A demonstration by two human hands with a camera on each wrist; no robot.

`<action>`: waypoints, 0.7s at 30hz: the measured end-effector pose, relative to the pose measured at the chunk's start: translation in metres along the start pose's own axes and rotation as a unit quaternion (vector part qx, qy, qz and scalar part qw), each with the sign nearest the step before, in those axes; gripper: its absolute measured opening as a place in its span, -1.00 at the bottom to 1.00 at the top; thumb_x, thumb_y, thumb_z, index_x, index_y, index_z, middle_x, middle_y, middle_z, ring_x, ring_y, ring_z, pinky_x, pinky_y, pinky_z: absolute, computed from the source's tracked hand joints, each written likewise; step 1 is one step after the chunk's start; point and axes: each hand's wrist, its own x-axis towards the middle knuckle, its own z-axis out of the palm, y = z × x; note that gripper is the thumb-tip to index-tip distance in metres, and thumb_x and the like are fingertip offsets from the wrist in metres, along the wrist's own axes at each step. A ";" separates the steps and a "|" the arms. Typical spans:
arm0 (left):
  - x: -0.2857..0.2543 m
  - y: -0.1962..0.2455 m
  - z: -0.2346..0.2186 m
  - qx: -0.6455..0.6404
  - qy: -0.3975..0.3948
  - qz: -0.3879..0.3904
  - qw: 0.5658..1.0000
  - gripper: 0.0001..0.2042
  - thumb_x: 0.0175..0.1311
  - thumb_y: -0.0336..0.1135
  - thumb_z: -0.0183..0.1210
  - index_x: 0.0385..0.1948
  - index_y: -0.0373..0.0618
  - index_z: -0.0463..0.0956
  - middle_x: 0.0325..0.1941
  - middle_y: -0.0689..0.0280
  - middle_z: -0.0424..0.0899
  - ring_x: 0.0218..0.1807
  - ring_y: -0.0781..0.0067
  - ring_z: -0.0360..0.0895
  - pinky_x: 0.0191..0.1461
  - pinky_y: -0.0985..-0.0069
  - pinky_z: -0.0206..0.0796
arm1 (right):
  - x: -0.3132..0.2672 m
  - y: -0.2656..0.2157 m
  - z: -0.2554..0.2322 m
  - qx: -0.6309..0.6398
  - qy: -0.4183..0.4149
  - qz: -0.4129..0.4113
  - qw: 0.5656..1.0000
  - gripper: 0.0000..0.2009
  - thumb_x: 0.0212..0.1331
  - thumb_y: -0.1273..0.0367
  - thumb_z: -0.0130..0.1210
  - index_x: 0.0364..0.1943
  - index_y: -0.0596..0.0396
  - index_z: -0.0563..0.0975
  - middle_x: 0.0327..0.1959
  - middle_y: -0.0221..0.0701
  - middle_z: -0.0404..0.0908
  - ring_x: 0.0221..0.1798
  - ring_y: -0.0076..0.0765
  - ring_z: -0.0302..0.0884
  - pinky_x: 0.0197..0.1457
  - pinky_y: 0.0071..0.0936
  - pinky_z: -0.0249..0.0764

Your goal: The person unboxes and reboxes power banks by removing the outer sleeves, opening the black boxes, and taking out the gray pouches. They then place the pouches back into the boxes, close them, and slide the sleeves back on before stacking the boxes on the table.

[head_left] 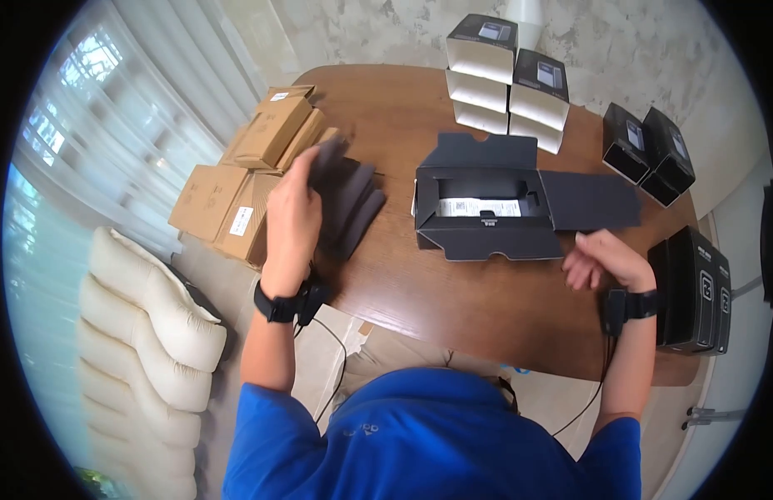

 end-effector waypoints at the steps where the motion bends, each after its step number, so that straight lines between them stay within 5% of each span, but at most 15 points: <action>1: -0.003 0.007 -0.005 -0.033 0.077 -0.001 0.997 -0.48 -0.02 -0.73 -0.07 0.08 -0.14 0.41 -0.10 -0.05 0.59 -0.12 -0.07 0.55 -0.07 0.26 0.39 | -0.007 -0.005 -0.004 -0.113 -0.008 0.029 0.993 -0.45 0.35 -0.02 -0.12 -0.26 0.31 0.55 -0.43 -0.18 0.68 -0.50 -0.37 0.67 -0.61 -0.66 0.46; 2: -0.004 0.007 -0.012 -0.065 0.107 0.034 0.992 -0.49 0.06 -0.70 -0.05 0.14 -0.16 0.35 -0.03 0.08 0.60 -0.09 0.13 0.60 -0.07 0.35 0.41 | -0.018 -0.009 -0.003 -0.122 -0.004 0.028 0.992 -0.45 0.35 -0.02 -0.12 -0.26 0.31 0.55 -0.43 -0.18 0.68 -0.50 -0.37 0.67 -0.61 -0.66 0.46; 4: -0.005 0.028 -0.018 -0.404 0.120 -0.034 0.906 -0.49 0.15 -0.65 0.01 0.21 -0.17 0.28 0.03 0.27 0.57 -0.10 0.49 0.58 -0.20 0.53 0.41 | -0.040 -0.024 -0.001 -0.081 0.044 -0.079 0.993 -0.55 0.34 0.09 -0.05 -0.16 0.29 0.56 -0.39 -0.22 0.68 -0.45 -0.41 0.68 -0.59 -0.71 0.43; 5: -0.004 0.039 -0.022 -0.409 0.120 -0.035 0.904 -0.49 0.15 -0.65 0.01 0.21 -0.17 0.28 0.03 0.27 0.57 -0.10 0.49 0.58 -0.20 0.53 0.41 | -0.044 -0.035 0.006 -0.086 0.085 -0.122 0.985 -0.59 0.34 0.12 -0.05 -0.07 0.22 0.55 -0.29 -0.26 0.68 -0.33 -0.46 0.66 -0.48 -0.70 0.47; 7: 0.002 0.060 -0.022 -0.618 -0.030 -0.146 0.772 -0.46 0.19 -0.59 0.07 0.27 -0.17 0.21 0.04 0.36 0.52 -0.15 0.73 0.51 -0.33 0.76 0.30 | -0.036 -0.058 0.025 -0.075 0.129 -0.169 0.974 -0.60 0.34 0.12 -0.05 -0.03 0.20 0.54 -0.22 -0.26 0.66 -0.28 -0.48 0.64 -0.40 -0.68 0.49; 8: 0.008 0.070 -0.010 -0.699 -0.058 -0.173 0.692 -0.42 0.17 -0.58 0.11 0.28 -0.14 0.18 0.01 0.36 0.52 -0.22 0.80 0.48 -0.40 0.85 0.20 | -0.032 -0.069 0.036 -0.063 0.168 -0.216 0.960 -0.60 0.35 0.13 -0.06 0.02 0.18 0.52 -0.15 -0.27 0.65 -0.23 -0.51 0.61 -0.33 -0.66 0.52; 12: 0.024 0.111 0.024 -0.788 -0.156 -0.210 0.557 -0.47 0.23 -0.55 0.02 0.28 -0.13 0.17 0.05 0.34 0.49 -0.19 0.79 0.46 -0.40 0.82 0.20 | 0.008 -0.094 0.081 0.033 0.117 -0.298 0.947 -0.59 0.30 0.26 0.07 0.14 0.20 0.41 0.00 -0.30 0.57 -0.11 -0.53 0.54 -0.15 -0.59 0.53; 14: 0.028 0.101 0.052 -0.779 -0.248 -0.146 0.557 -0.52 0.24 -0.52 0.02 0.24 -0.16 0.22 0.08 0.30 0.49 0.00 0.65 0.48 -0.07 0.68 0.39 | 0.022 -0.106 0.093 0.060 0.124 -0.281 0.950 -0.58 0.23 0.35 0.15 0.13 0.22 0.39 0.03 -0.30 0.54 -0.05 -0.56 0.51 -0.11 -0.58 0.52; 16: 0.034 0.108 0.057 -0.748 -0.293 -0.136 0.579 -0.58 0.29 -0.44 0.07 0.19 -0.22 0.27 0.06 0.29 0.52 0.04 0.61 0.48 0.05 0.66 0.38 | 0.040 -0.107 0.085 0.069 0.159 -0.352 0.920 -0.61 0.19 0.38 0.19 0.07 0.25 0.43 -0.04 -0.30 0.57 -0.06 -0.57 0.52 -0.10 -0.57 0.53; 21: 0.052 0.082 0.082 -0.716 -0.332 -0.126 0.601 -0.65 0.31 -0.32 0.16 0.04 -0.30 0.40 -0.04 0.25 0.59 -0.05 0.61 0.55 -0.05 0.67 0.46 | 0.053 -0.116 0.070 -0.058 0.190 -0.338 0.920 -0.66 0.13 0.38 0.24 -0.08 0.33 0.52 -0.22 -0.32 0.65 -0.18 -0.55 0.58 -0.11 -0.57 0.53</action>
